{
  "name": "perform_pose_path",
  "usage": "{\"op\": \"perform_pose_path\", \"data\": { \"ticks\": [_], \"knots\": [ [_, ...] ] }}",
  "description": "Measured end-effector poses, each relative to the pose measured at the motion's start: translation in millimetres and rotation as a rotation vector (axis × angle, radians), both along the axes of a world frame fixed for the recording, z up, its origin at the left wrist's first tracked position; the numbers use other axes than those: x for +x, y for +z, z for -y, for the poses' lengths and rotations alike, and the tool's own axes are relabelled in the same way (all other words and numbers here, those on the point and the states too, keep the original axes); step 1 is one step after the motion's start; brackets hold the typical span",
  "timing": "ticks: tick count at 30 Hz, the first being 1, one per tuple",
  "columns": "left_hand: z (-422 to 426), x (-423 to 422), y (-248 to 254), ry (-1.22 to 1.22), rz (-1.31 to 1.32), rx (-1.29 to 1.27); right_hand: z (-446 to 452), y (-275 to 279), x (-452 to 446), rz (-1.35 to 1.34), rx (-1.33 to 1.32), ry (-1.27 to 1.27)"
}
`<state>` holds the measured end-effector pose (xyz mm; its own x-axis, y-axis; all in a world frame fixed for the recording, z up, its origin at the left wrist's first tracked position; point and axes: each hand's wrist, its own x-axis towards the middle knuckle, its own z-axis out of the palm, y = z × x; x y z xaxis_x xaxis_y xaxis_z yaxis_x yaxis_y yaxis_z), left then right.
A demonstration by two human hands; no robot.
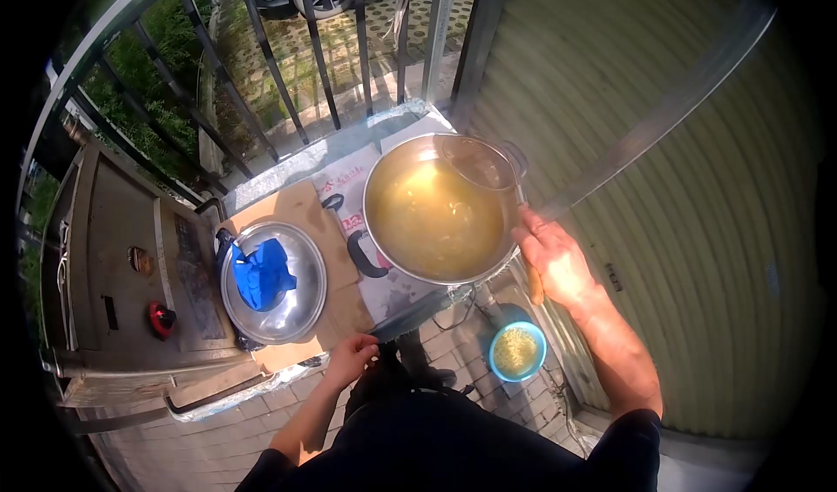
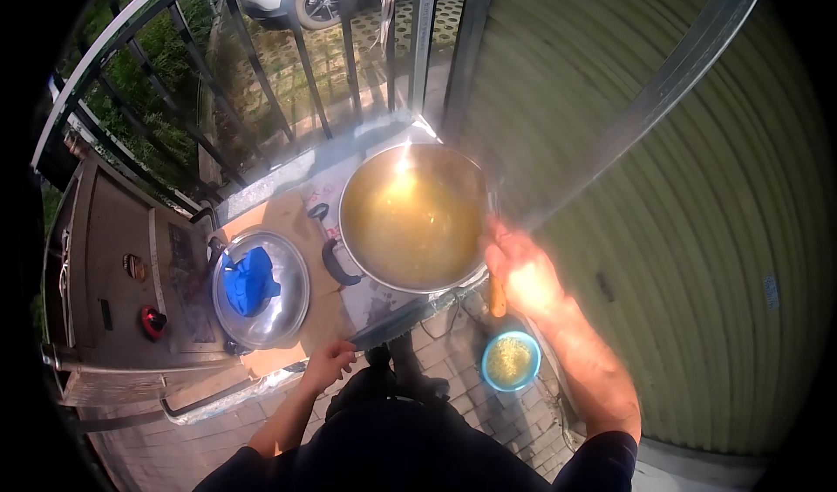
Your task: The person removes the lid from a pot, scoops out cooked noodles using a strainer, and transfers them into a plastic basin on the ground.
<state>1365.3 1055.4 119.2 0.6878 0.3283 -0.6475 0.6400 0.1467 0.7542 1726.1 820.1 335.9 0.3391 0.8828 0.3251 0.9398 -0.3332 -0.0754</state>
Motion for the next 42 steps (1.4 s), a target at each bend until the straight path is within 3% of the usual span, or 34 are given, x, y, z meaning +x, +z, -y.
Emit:
{"op": "perform_pose_path", "data": {
  "ticks": [3, 5, 10, 14, 16, 18, 20, 24, 26, 30, 32, 34, 36, 37, 42],
  "knots": [
    [-35.5, 41.4, 30.6, 0.084, 0.095, -0.036, -7.9, -1.1, 8.5, 0.002, -0.114, 0.066],
    [-53.2, 70.4, 62.3, 0.314, 0.201, -0.057, -7.0, 0.0, 14.6, -0.023, -0.158, 0.090],
    [-84.6, 118.4, 98.8, 0.353, 0.272, -0.070, -4.1, 30.8, 9.7, -0.327, -0.046, 0.056],
    [-88.7, 129.7, 96.1, 0.304, 0.294, -0.043, 4.3, 20.6, -6.4, -0.460, 0.027, -0.034],
    [-90.1, 130.0, 96.6, 0.316, 0.285, -0.066, -3.0, 22.1, -27.8, -0.777, 0.123, -0.267],
    [-91.8, 130.1, 98.3, 0.334, 0.279, -0.083, -6.8, 0.2, -33.7, -0.847, 0.233, -0.236],
    [-91.4, 130.2, 101.0, 0.314, 0.268, -0.042, -17.5, -10.5, -41.3, -1.241, 0.427, -0.474],
    [-92.8, 128.7, 99.2, 0.315, 0.294, -0.037, -19.6, -21.0, -36.8, -1.338, 0.506, -0.555],
    [-93.1, 128.7, 101.0, 0.313, 0.295, -0.065, -24.2, -12.1, -39.1, -1.470, 0.692, -0.566],
    [-91.6, 129.4, 99.6, 0.347, 0.364, -0.099, -17.2, 5.4, -33.6, -1.408, 0.690, -0.500],
    [-90.7, 130.0, 99.1, 0.358, 0.370, -0.110, -15.6, 19.7, -35.5, -1.046, 0.553, -0.582],
    [-91.4, 129.5, 97.8, 0.355, 0.368, -0.110, -17.4, 22.4, -36.6, -0.970, 0.564, -0.534],
    [-92.0, 129.3, 96.6, 0.351, 0.364, -0.108, -19.3, 18.9, -29.3, -0.309, 0.298, -0.268],
    [-92.0, 129.4, 96.3, 0.355, 0.366, -0.116, -22.1, 14.3, -27.5, -0.222, 0.294, -0.196],
    [-93.7, 129.1, 102.9, 0.350, 0.359, -0.123, -51.9, -21.9, -42.4, -0.104, 0.072, -0.219]
  ]
}}
